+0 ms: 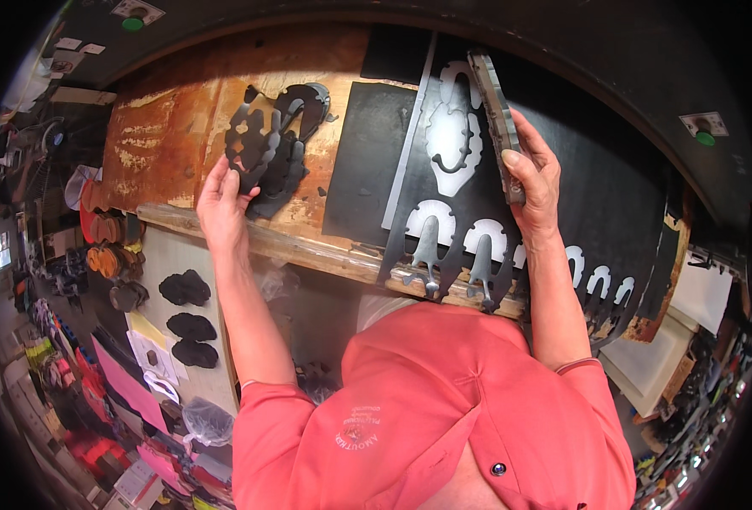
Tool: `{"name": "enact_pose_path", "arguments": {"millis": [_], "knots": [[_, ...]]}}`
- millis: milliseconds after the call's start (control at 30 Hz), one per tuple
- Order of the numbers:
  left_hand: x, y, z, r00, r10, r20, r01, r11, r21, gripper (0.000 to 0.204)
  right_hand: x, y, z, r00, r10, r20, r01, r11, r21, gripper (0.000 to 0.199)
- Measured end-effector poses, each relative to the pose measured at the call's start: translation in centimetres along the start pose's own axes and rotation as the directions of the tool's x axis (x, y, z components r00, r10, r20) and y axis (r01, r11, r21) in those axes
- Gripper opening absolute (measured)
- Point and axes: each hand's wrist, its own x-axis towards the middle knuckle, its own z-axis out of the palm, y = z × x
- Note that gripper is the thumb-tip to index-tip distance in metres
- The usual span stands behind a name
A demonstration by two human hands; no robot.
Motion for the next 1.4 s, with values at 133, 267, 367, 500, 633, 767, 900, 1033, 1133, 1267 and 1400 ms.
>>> {"name": "enact_pose_path", "arguments": {"millis": [133,267,367,500,633,767,900,1033,1133,1267,1400], "knots": [[2.2,0.2,0.2,0.999,0.031,0.027,-0.028,0.993,-0.112,0.038,0.0,0.0,0.0,1.000,-0.013,-0.003,0.013,1.000,0.000,0.077],[4.3,3.7,1.6,0.983,0.169,0.077,-0.156,0.975,-0.159,0.038,0.0,0.0,0.0,1.000,0.002,0.006,-0.001,1.000,-0.003,0.077],[5.1,6.1,2.8,0.961,0.249,0.118,-0.222,0.954,-0.199,0.041,0.1,0.0,-0.1,1.000,0.017,0.016,-0.017,1.000,0.000,0.077],[3.6,6.7,2.9,0.964,0.245,0.103,-0.219,0.951,-0.218,0.042,0.1,0.1,-0.2,1.000,-0.001,0.002,0.001,1.000,0.015,0.077],[0.0,4.2,1.7,0.969,0.178,0.170,-0.139,0.965,-0.221,0.043,0.0,0.2,-0.2,1.000,-0.004,0.005,0.004,1.000,0.013,0.077],[-2.0,0.6,0.7,0.993,-0.048,0.112,0.058,0.994,-0.088,0.040,0.0,0.0,-0.1,1.000,-0.004,0.013,0.004,1.000,0.013,0.077],[-2.0,-1.1,-1.0,0.989,-0.146,0.038,0.139,0.981,0.134,0.040,0.1,0.0,0.0,1.000,-0.014,0.017,0.013,1.000,0.022,0.075],[-1.7,-0.5,-1.2,0.987,0.161,0.006,-0.134,0.801,0.584,0.038,0.1,0.4,-0.1,1.000,-0.028,-0.003,0.028,0.998,0.052,0.072],[-3.3,0.9,1.2,0.835,0.517,0.187,-0.309,0.161,0.937,0.038,0.2,0.0,-0.2,1.000,-0.003,0.007,0.002,0.999,0.051,0.071],[-7.5,0.9,8.8,0.805,0.514,0.296,-0.593,0.678,0.434,0.036,-0.1,-1.6,-0.6,0.999,0.044,-0.023,-0.043,0.998,0.040,0.075],[-10.7,-2.5,16.3,0.602,0.475,0.642,-0.780,0.524,0.343,0.050,-1.6,-2.3,-0.9,0.979,-0.201,-0.043,0.155,0.859,-0.487,0.073]]}}
